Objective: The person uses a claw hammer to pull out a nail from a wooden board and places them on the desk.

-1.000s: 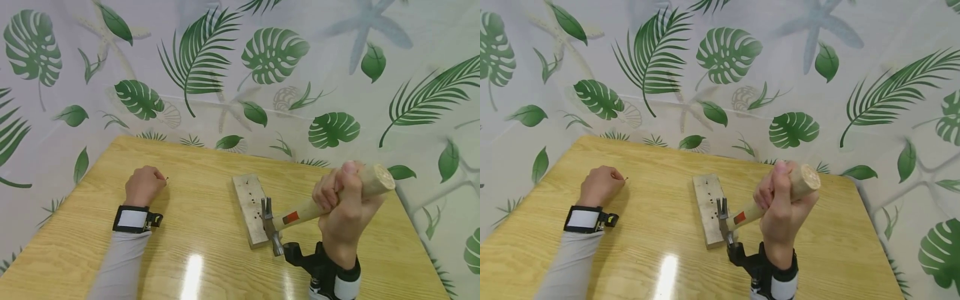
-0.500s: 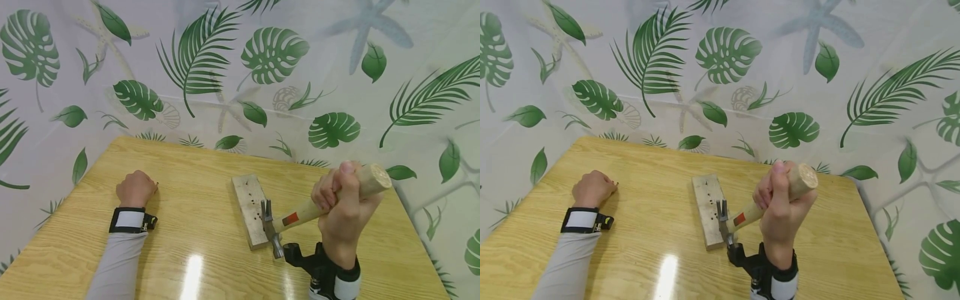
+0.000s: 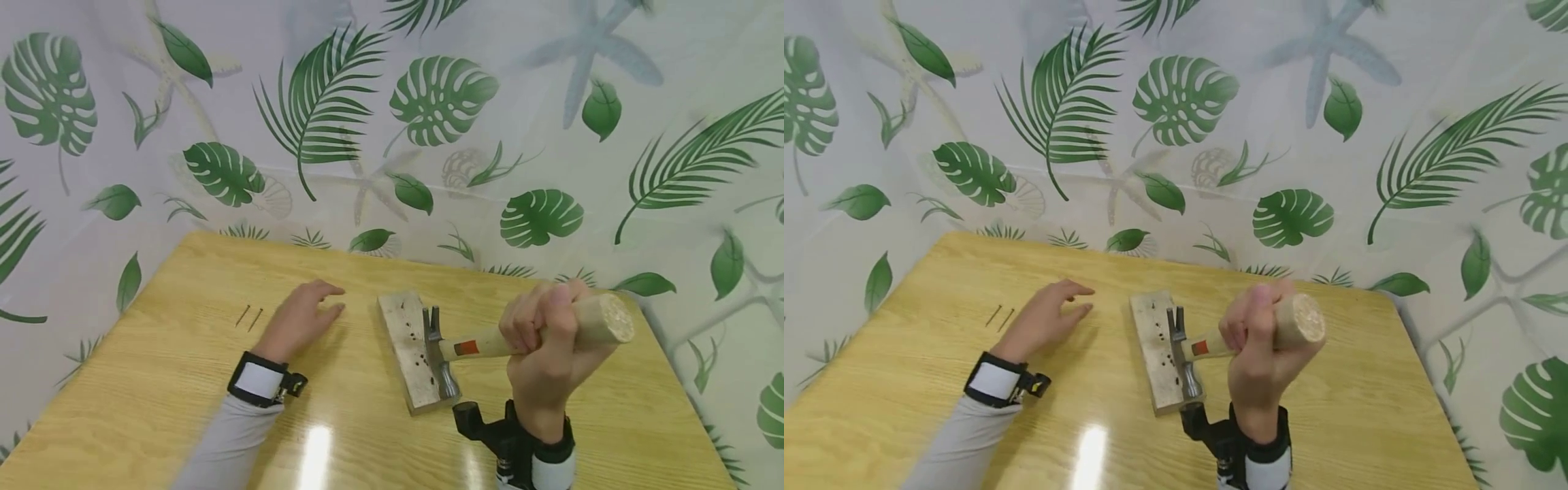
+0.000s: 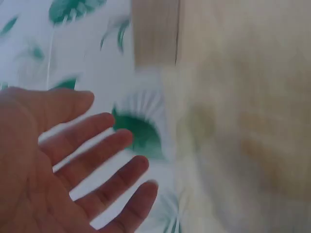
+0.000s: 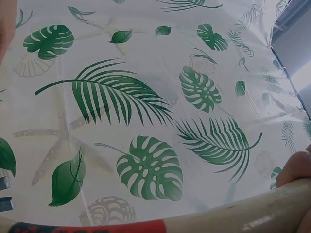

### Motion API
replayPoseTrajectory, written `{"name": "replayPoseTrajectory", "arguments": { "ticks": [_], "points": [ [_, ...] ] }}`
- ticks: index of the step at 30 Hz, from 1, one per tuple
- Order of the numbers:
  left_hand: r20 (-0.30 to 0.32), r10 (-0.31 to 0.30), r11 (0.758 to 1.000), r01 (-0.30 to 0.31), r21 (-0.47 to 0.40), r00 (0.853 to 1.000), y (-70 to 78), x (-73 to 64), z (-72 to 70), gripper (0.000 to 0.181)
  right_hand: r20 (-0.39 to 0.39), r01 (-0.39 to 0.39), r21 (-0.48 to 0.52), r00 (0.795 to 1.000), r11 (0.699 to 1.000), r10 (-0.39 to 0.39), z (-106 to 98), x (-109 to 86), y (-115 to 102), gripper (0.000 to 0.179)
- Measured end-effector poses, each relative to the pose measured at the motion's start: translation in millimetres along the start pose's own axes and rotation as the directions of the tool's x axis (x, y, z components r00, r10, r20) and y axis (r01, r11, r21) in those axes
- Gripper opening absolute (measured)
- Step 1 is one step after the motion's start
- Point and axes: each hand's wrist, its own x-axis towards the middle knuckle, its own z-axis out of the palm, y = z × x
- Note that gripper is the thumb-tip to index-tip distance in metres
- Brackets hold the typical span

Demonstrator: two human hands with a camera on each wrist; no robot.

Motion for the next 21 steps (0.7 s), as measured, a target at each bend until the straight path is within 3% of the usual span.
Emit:
{"name": "replayPoseTrajectory", "arguments": {
  "ticks": [2,5,8,12,17,21],
  "points": [
    [0.074,0.098,0.995,-0.097,-0.012,0.992,11.7,1.5,17.4,0.041,0.025,0.019,0.01,0.999,1.0,-0.019,2,-0.9,5,0.036],
    [0.145,0.184,0.983,-0.183,-0.02,0.972,26.1,2.7,36.1,0.046,0.059,0.013,-0.011,0.998,1.0,-0.012,0,1.9,13,0.035],
    [0.168,0.212,0.976,-0.217,0.011,0.963,33.9,2.1,47.4,0.048,0.046,-0.023,-0.045,0.999,0.999,0.025,-6,8.6,22,0.034],
    [0.165,0.216,0.972,-0.228,0.054,0.962,35.1,0.4,54.2,0.049,-0.009,-0.107,-0.156,0.994,0.982,0.106,-15,21.7,43,0.031],
    [0.153,0.215,0.975,-0.221,0.021,0.965,32.5,-2.8,55.4,0.048,0.029,-0.233,-0.34,0.966,0.911,0.258,-14,37.7,79,0.034],
    [0.165,0.213,0.976,-0.216,-0.002,0.963,34.0,-4.8,55.9,0.049,0.064,-0.335,-0.434,0.914,0.836,0.4,-10,47.6,102,0.039]
  ]
}}
